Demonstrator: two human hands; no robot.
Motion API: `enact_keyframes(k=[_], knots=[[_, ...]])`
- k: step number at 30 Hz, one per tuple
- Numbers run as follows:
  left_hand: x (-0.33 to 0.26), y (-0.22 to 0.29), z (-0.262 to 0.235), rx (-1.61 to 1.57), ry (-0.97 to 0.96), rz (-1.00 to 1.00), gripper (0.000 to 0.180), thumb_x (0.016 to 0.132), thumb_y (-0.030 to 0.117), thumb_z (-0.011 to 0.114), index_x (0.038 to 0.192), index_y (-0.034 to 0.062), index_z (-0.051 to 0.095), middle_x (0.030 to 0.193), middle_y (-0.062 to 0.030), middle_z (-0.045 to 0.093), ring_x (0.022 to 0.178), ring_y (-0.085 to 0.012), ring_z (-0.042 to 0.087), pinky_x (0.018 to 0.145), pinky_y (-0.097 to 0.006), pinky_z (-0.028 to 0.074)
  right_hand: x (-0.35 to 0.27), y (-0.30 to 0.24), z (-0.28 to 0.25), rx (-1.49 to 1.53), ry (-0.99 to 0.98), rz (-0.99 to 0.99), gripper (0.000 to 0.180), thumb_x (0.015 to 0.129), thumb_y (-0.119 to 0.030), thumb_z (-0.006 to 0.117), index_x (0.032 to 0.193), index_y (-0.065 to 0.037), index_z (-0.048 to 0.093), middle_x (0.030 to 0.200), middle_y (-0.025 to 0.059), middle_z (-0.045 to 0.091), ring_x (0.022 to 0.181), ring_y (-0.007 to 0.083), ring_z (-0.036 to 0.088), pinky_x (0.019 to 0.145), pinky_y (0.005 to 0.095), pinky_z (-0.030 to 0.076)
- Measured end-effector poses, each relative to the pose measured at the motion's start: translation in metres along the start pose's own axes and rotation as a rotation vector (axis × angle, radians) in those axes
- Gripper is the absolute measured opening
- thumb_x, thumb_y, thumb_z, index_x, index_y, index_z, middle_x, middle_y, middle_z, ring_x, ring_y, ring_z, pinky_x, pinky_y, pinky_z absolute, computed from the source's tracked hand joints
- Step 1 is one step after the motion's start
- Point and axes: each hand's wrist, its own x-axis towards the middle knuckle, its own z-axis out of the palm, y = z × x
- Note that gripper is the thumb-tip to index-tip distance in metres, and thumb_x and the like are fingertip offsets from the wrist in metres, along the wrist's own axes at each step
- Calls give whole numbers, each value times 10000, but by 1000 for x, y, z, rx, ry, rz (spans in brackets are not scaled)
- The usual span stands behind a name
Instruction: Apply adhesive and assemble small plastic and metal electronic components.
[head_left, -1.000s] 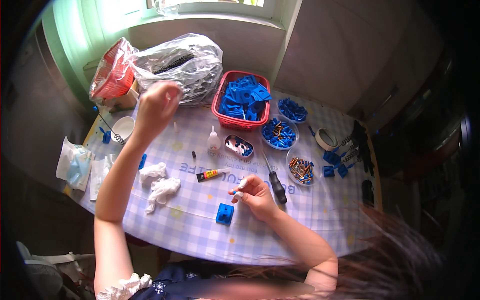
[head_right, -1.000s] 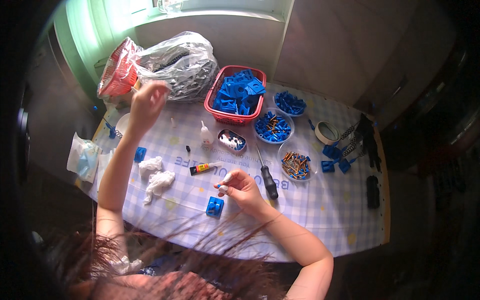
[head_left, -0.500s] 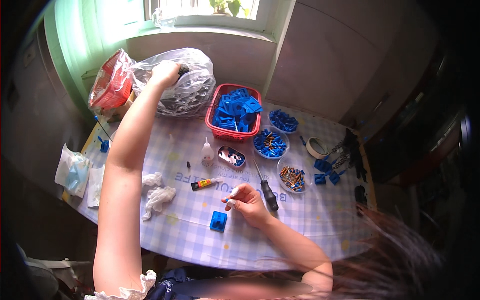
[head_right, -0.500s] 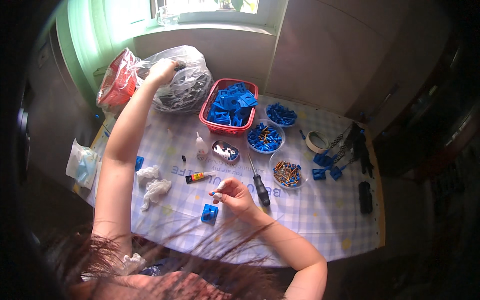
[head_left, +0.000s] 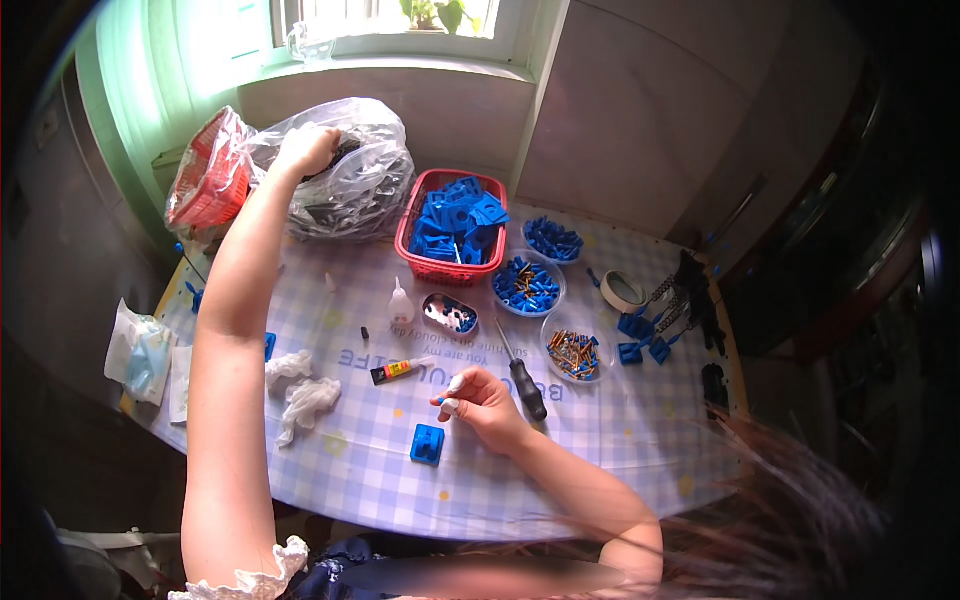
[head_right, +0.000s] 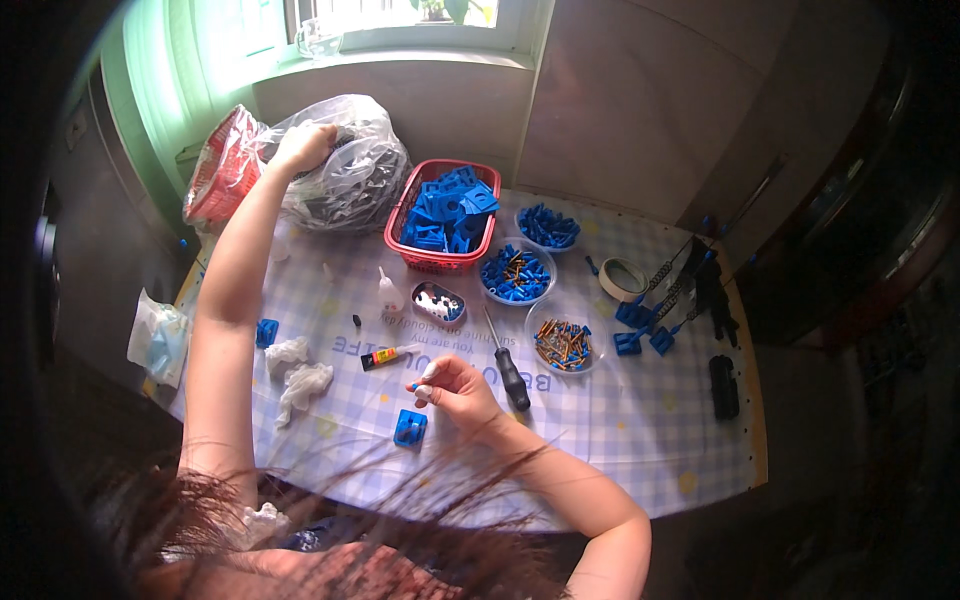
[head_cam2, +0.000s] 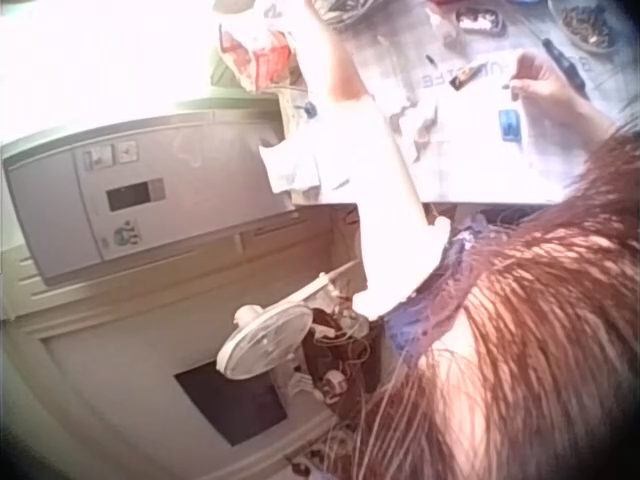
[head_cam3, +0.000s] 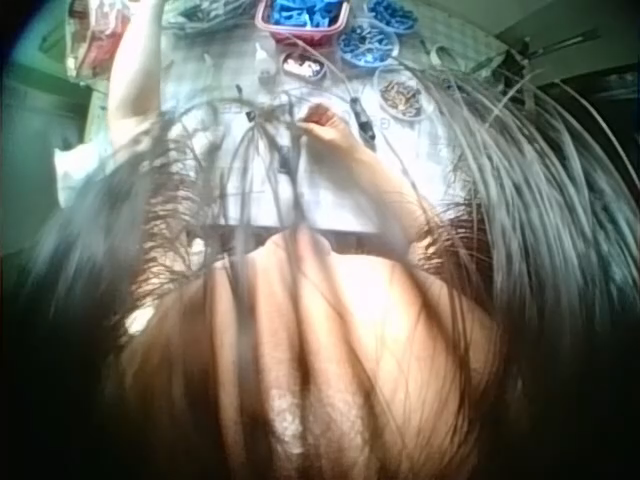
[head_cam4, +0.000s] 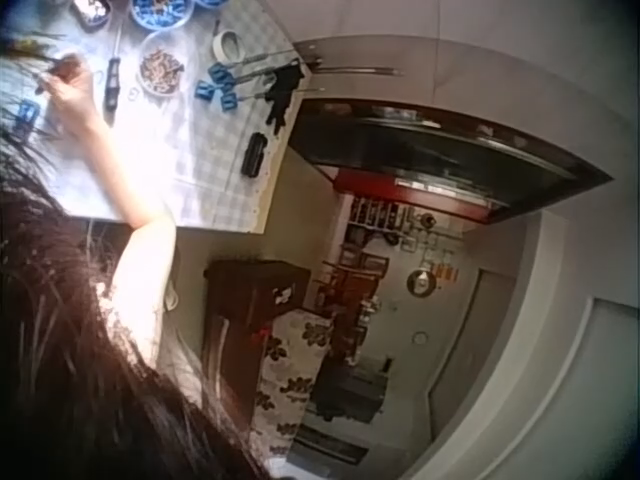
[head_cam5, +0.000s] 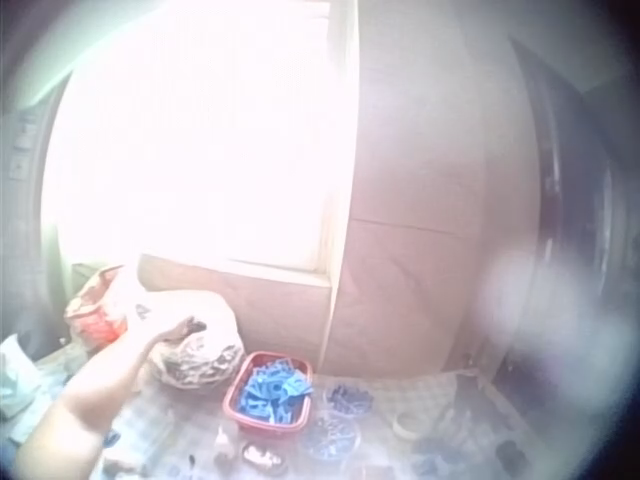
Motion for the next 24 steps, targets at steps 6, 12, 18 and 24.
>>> enact_keyframes(k=[6,12,18,24], knots=[[-24,0,-28,-183,190,-168,151,723,160,469,843,110,544,806,-125,582,828,-287,539,701,-390,425,2,0,3,17,-13,-10,156,748,28,537,841,-70,459,812,48,552,859,169,557,673,304,480],[-80,52,-85,-304,746,-25,131,688,51,548,808,98,528,744,-68,581,762,-231,548,659,-340,431,0,-1,2,20,11,-15,162,744,31,539,839,-72,461,807,45,548,858,173,557,669,303,480],[-164,90,-142,-1002,601,203,85,684,-26,514,748,17,479,728,-37,525,738,-116,524,682,-231,387,-3,-5,5,3,20,-21,155,750,21,540,835,-75,453,805,44,550,856,178,560,666,297,476],[-215,110,-93,-1261,-65,183,131,676,50,541,796,44,488,748,-4,578,659,-54,490,571,-192,310,-1,-2,4,11,-5,-10,151,753,18,539,836,-74,453,801,47,559,861,171,559,667,297,477]])
